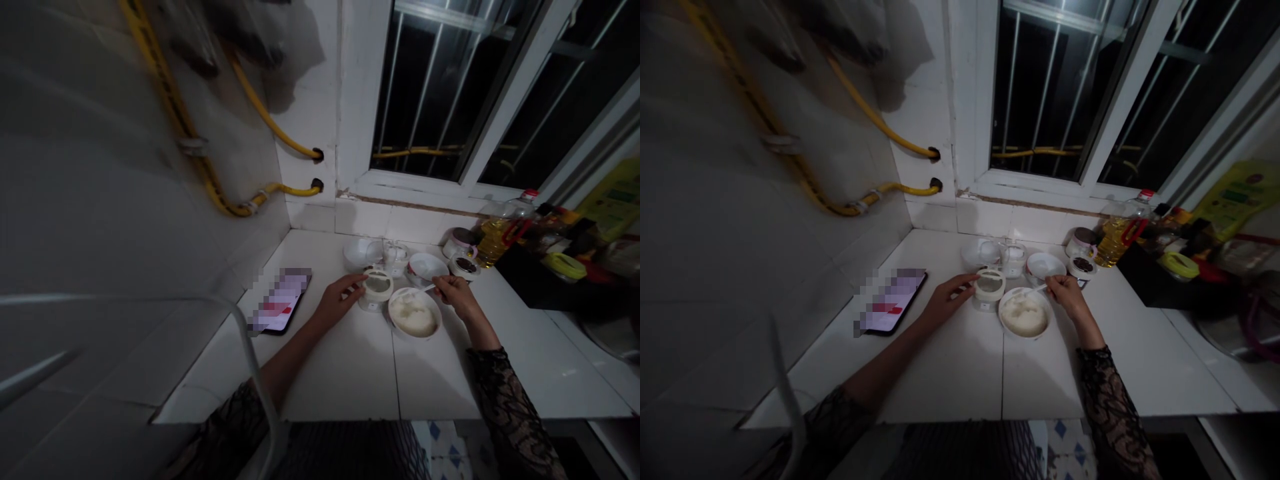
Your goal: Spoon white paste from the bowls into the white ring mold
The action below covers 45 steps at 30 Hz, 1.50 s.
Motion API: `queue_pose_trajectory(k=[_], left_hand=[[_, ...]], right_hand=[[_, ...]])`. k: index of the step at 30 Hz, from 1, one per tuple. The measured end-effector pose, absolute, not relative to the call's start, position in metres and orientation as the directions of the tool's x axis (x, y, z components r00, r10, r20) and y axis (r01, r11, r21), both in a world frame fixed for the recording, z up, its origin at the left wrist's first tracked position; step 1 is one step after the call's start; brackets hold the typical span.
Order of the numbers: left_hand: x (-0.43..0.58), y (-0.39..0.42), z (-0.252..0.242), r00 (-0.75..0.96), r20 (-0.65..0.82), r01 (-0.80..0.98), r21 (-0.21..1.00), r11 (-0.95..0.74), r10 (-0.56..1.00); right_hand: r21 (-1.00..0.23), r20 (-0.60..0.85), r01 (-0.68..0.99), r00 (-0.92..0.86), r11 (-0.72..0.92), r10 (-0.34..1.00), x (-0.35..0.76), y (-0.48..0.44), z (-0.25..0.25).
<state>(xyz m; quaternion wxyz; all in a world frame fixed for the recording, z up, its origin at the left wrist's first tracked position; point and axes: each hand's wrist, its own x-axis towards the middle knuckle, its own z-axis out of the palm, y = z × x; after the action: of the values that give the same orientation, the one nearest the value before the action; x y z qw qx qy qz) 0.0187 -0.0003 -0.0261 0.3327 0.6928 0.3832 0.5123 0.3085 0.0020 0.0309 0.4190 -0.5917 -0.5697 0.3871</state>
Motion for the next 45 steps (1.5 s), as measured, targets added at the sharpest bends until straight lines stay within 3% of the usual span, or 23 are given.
queue_pose_trajectory(k=[8, 15, 18, 20, 23, 26, 28, 31, 36, 45], left_hand=[[0.018, 0.000, -0.025, 0.189, 0.449, 0.188, 0.856, -0.481, 0.873], [0.018, -0.001, -0.023, 0.192, 0.465, 0.189, 0.846, -0.498, 0.864], [0.018, -0.001, -0.024, 0.189, 0.465, 0.195, 0.846, -0.497, 0.865], [0.018, -0.001, -0.024, 0.192, 0.467, 0.199, 0.843, -0.500, 0.863], [0.017, -0.001, -0.024, 0.191, 0.471, 0.200, 0.840, -0.504, 0.861], [0.017, -0.001, -0.024, 0.190, 0.477, 0.201, 0.837, -0.509, 0.858], [0.018, -0.001, -0.024, 0.192, 0.483, 0.202, 0.832, -0.517, 0.854], [0.018, 0.000, -0.024, 0.195, 0.482, 0.201, 0.833, -0.516, 0.854], [0.018, -0.001, -0.025, 0.189, 0.471, 0.207, 0.839, -0.503, 0.862], [0.018, -0.001, -0.025, 0.190, 0.476, 0.202, 0.837, -0.509, 0.859]], right_hand=[[-0.972, 0.070, 0.234, 0.137, 0.036, 0.988, 0.286, -0.001, 0.037], [-0.837, 0.436, 0.437, 0.171, 0.329, 0.883, 0.248, -0.017, 0.042], [-0.676, 0.621, 0.582, 0.119, 0.452, 0.775, 0.240, -0.025, 0.040], [-0.474, 0.713, 0.698, -0.054, 0.537, 0.699, 0.239, -0.027, 0.037], [-0.132, 0.692, 0.744, -0.404, 0.655, 0.599, 0.239, -0.027, 0.035], [-0.009, 0.674, 0.736, -0.496, 0.676, 0.548, 0.242, -0.027, 0.037], [-0.062, 0.721, 0.754, -0.419, 0.653, 0.552, 0.246, -0.026, 0.039], [-0.258, 0.756, 0.758, -0.227, 0.599, 0.614, 0.260, -0.026, 0.043], [-0.543, 0.515, 0.713, -0.134, 0.443, 0.847, 0.293, -0.019, 0.047], [-0.656, 0.229, 0.671, -0.259, 0.346, 0.938, 0.289, -0.013, 0.036]])
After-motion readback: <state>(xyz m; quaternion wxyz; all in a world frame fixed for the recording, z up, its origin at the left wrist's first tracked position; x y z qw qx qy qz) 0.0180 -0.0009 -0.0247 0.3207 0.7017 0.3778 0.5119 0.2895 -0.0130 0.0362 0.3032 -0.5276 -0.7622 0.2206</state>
